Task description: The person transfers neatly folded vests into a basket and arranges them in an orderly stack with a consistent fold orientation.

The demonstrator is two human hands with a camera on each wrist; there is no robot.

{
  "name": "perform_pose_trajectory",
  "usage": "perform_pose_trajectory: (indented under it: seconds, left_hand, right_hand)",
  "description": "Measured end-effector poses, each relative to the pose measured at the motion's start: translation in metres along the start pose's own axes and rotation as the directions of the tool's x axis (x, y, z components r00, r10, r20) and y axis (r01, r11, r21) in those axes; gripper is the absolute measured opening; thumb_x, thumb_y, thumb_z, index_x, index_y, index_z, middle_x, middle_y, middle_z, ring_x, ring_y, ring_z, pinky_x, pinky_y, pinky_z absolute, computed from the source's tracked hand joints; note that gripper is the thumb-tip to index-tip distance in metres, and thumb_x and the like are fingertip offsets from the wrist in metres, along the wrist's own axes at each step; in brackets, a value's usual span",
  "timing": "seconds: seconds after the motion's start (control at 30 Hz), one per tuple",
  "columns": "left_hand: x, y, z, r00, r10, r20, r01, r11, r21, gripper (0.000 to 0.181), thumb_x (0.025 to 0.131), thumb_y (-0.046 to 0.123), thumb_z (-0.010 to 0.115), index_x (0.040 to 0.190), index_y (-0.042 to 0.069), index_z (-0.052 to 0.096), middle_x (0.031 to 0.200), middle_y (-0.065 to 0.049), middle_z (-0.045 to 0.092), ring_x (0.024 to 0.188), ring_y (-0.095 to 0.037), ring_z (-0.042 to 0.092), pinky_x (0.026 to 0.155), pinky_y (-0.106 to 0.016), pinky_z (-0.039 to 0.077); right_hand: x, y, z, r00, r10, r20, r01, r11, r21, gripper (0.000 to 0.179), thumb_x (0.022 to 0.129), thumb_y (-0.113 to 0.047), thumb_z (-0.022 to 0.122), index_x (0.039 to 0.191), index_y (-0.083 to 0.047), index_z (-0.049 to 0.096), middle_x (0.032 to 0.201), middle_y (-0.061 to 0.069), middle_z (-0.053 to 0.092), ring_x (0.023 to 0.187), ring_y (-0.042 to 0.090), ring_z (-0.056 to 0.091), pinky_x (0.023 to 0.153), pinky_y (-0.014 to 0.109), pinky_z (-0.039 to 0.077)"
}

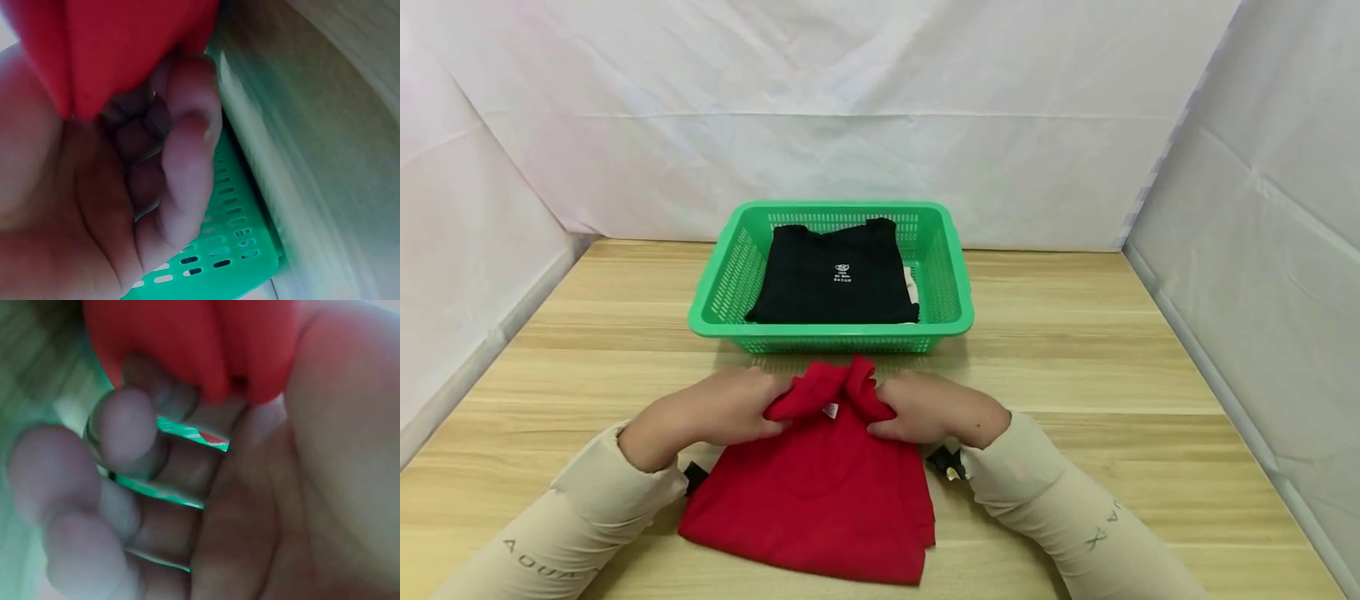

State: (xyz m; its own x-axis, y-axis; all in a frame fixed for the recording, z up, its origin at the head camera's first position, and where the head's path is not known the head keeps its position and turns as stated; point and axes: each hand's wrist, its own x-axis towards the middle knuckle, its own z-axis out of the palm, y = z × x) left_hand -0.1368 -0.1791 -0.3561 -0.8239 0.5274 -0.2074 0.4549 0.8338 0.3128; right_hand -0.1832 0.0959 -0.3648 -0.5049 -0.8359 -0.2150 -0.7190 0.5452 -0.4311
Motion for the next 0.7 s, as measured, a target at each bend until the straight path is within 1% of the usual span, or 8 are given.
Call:
perform_pose_trajectory:
  seconds: [0.1, 0.17, 0.23, 0.33, 0.43, 0.57, 0.63, 0.7]
  left_hand:
    - [-0.001, 0.000, -0.002, 1.000, 0.013, 0.015, -0.013, 0.999, -0.029, 0.019, 0.085, 0.017, 0.071, 0.073, 0.019, 0.056, 0.063, 0.007, 0.053, 0.056, -0.009, 0.048, 0.055, -0.027, 0.040]
    - [-0.003, -0.001, -0.003, 0.999, 0.038, 0.024, -0.036, 0.998, -0.056, 0.022, 0.084, 0.017, 0.069, 0.069, 0.019, 0.053, 0.060, 0.008, 0.050, 0.053, -0.007, 0.044, 0.052, -0.025, 0.038]
    - [-0.004, -0.002, -0.005, 0.996, 0.078, 0.048, -0.072, 0.991, -0.109, 0.025, 0.085, 0.018, 0.068, 0.066, 0.019, 0.051, 0.056, 0.010, 0.046, 0.051, -0.005, 0.040, 0.051, -0.023, 0.036]
    - [-0.006, -0.002, -0.009, 0.985, 0.146, 0.091, -0.123, 0.968, -0.217, 0.030, 0.089, 0.019, 0.067, 0.064, 0.019, 0.050, 0.053, 0.013, 0.042, 0.051, -0.002, 0.036, 0.053, -0.020, 0.036]
    - [-0.010, -0.002, -0.014, 0.975, 0.193, 0.111, -0.153, 0.943, -0.295, 0.030, 0.091, 0.020, 0.069, 0.066, 0.019, 0.052, 0.054, 0.014, 0.041, 0.053, -0.001, 0.036, 0.056, -0.020, 0.038]
    - [-0.014, -0.004, -0.020, 0.970, 0.229, 0.085, -0.189, 0.923, -0.334, 0.019, 0.091, 0.020, 0.070, 0.077, 0.020, 0.059, 0.062, 0.014, 0.049, 0.059, -0.001, 0.045, 0.063, -0.021, 0.045]
    - [-0.016, -0.005, -0.023, 0.967, 0.244, 0.065, -0.207, 0.914, -0.349, 0.013, 0.091, 0.020, 0.071, 0.084, 0.020, 0.060, 0.067, 0.014, 0.052, 0.063, -0.001, 0.050, 0.068, -0.023, 0.047]
    - [-0.018, -0.007, -0.025, 0.966, 0.255, 0.045, -0.223, 0.907, -0.358, 0.011, 0.092, 0.020, 0.071, 0.088, 0.020, 0.061, 0.069, 0.013, 0.053, 0.065, -0.002, 0.052, 0.071, -0.024, 0.048]
  right_hand:
    - [-0.004, -0.004, -0.005, 0.999, -0.041, 0.004, 0.041, 0.998, 0.037, 0.029, 0.094, -0.025, 0.067, 0.068, -0.020, 0.055, 0.059, -0.015, 0.049, 0.054, -0.002, 0.045, 0.059, 0.019, 0.043]
    - [-0.006, -0.007, -0.008, 0.997, -0.075, 0.002, 0.074, 0.995, 0.059, 0.031, 0.093, -0.024, 0.068, 0.066, -0.021, 0.054, 0.057, -0.016, 0.048, 0.054, -0.003, 0.044, 0.058, 0.018, 0.042]
    - [-0.010, -0.011, -0.011, 0.994, -0.112, -0.004, 0.112, 0.991, 0.075, 0.033, 0.092, -0.023, 0.069, 0.063, -0.021, 0.053, 0.056, -0.017, 0.046, 0.054, -0.004, 0.043, 0.057, 0.017, 0.042]
    - [-0.015, -0.016, -0.015, 0.989, -0.148, -0.017, 0.149, 0.985, 0.091, 0.034, 0.092, -0.023, 0.069, 0.062, -0.022, 0.052, 0.056, -0.018, 0.045, 0.054, -0.005, 0.043, 0.056, 0.016, 0.040]
    - [-0.018, -0.019, -0.019, 0.985, -0.172, -0.033, 0.175, 0.979, 0.110, 0.033, 0.092, -0.023, 0.070, 0.064, -0.021, 0.054, 0.057, -0.017, 0.046, 0.055, -0.005, 0.045, 0.056, 0.017, 0.042]
    - [-0.024, -0.019, -0.025, 0.984, -0.170, -0.062, 0.177, 0.976, 0.131, 0.030, 0.093, -0.024, 0.069, 0.067, -0.020, 0.055, 0.059, -0.016, 0.049, 0.057, -0.003, 0.050, 0.059, 0.018, 0.045]
    - [-0.027, -0.019, -0.029, 0.986, -0.149, -0.069, 0.158, 0.974, 0.161, 0.029, 0.094, -0.025, 0.069, 0.070, -0.019, 0.055, 0.059, -0.015, 0.049, 0.058, -0.002, 0.051, 0.060, 0.019, 0.046]
    - [-0.029, -0.017, -0.032, 0.989, -0.131, -0.069, 0.143, 0.968, 0.205, 0.023, 0.095, -0.027, 0.068, 0.076, -0.018, 0.057, 0.063, -0.014, 0.051, 0.062, 0.001, 0.054, 0.064, 0.020, 0.048]
